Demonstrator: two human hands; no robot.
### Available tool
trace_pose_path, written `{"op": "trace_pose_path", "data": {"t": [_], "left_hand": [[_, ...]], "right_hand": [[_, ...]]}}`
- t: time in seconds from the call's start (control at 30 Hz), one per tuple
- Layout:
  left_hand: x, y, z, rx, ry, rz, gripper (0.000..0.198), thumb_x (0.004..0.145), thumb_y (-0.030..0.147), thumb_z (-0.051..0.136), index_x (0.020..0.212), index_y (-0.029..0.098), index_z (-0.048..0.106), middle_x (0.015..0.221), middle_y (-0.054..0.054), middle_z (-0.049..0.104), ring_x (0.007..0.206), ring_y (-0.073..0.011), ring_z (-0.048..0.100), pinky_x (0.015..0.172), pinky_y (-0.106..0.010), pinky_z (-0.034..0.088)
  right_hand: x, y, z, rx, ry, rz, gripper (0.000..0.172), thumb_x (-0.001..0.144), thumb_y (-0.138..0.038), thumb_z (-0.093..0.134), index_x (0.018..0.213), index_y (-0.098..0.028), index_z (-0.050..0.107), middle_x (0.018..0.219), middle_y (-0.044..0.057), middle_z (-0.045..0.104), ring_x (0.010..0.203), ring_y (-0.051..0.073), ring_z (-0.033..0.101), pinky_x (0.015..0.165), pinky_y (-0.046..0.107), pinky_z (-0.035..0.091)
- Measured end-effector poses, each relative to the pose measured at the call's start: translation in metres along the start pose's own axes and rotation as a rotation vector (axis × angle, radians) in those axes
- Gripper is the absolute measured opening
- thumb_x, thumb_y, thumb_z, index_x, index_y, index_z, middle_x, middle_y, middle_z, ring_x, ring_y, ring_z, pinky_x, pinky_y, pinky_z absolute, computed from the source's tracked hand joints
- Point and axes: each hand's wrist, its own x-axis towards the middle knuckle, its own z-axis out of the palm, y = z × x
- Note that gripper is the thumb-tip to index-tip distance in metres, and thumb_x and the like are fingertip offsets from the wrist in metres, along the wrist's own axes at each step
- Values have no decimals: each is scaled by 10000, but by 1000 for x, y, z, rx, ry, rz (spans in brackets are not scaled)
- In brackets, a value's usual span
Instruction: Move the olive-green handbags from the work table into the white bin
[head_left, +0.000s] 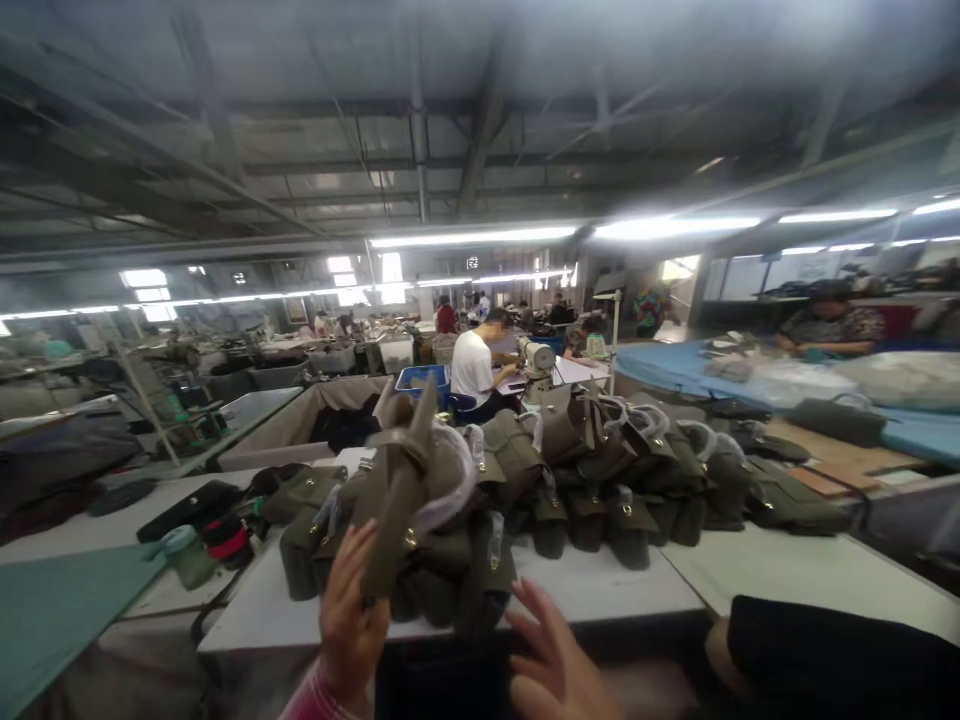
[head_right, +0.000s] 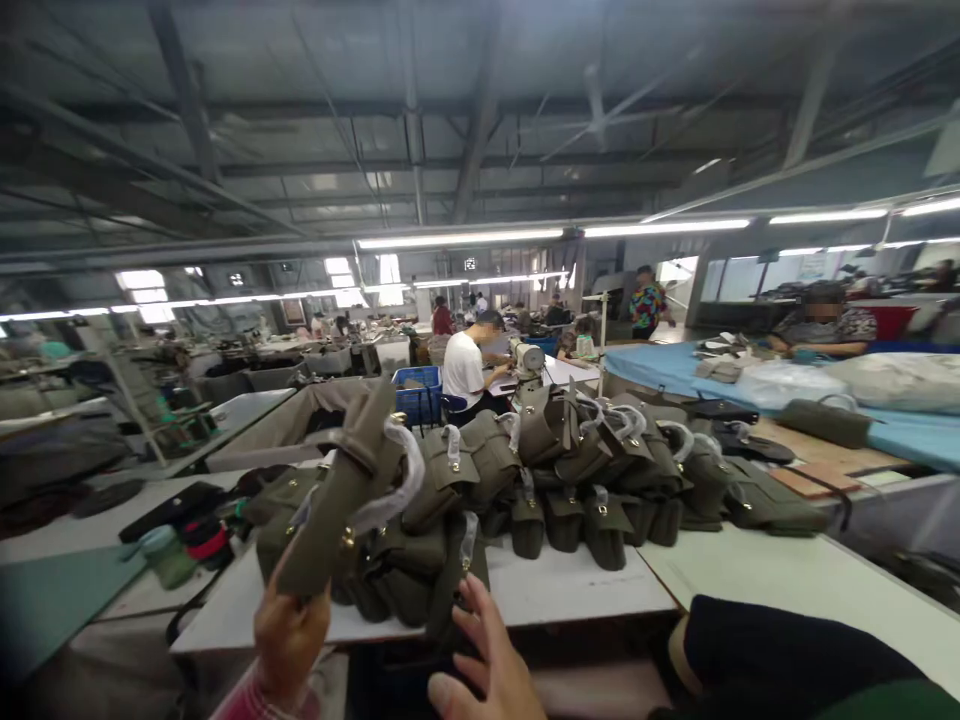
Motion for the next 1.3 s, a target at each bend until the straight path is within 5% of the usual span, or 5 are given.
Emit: {"op": "trace_pose_path", "data": {"t": [0.13, 0.73, 0.97, 1.13, 1.3], "left_hand": [[-8, 41, 41, -184, -163, 254, 461, 856, 180, 399, 1307, 225, 486, 1098, -79, 651, 1176, -264, 513, 1074, -545, 319], [42, 97, 208, -260, -281, 661, 237, 867, 207, 449, 1012, 170, 633, 1070, -62, 638, 1156, -238, 507, 1126, -538, 150], [59, -42, 176, -11, -343, 312, 405, 864, 266, 515, 1250, 143, 507, 1265, -97, 548, 1276, -224, 387, 1130, -485, 158], [60, -168, 160, 580, -717, -67, 725, 781, 362, 619, 1396, 118, 322, 1449, -155, 303, 1330, -329, 244, 1074, -577, 161], [53, -214, 165, 679, -1099, -276, 576, 771, 424, 576, 1264, 149, 458, 1220, -166, 541, 1094, -325, 509, 897, -502, 410]], "right_hand": [[47, -17, 18, -11, -148, -38, 849, 681, -525, 689, 1353, -198, 286, 1409, 178, 352, 1263, 267, 408, 1003, 396, 400], [160, -57, -54, 354, 680, -31, 475, 404, -216, 845, 792, -132, 584, 719, 31, 664, 619, 141, 628, 560, 180, 538], [246, -76, -86, 240, 435, -62, 374, 472, -169, 792, 776, -145, 573, 657, 11, 647, 542, 164, 603, 493, 274, 534], [307, -66, -92, 279, 308, -21, 179, 634, -95, 644, 774, -152, 549, 616, -1, 628, 535, 124, 578, 523, 235, 509], [338, -39, -97, 296, 212, 69, 129, 682, -72, 609, 772, -141, 549, 596, -1, 613, 507, 107, 540, 523, 221, 469]]}}
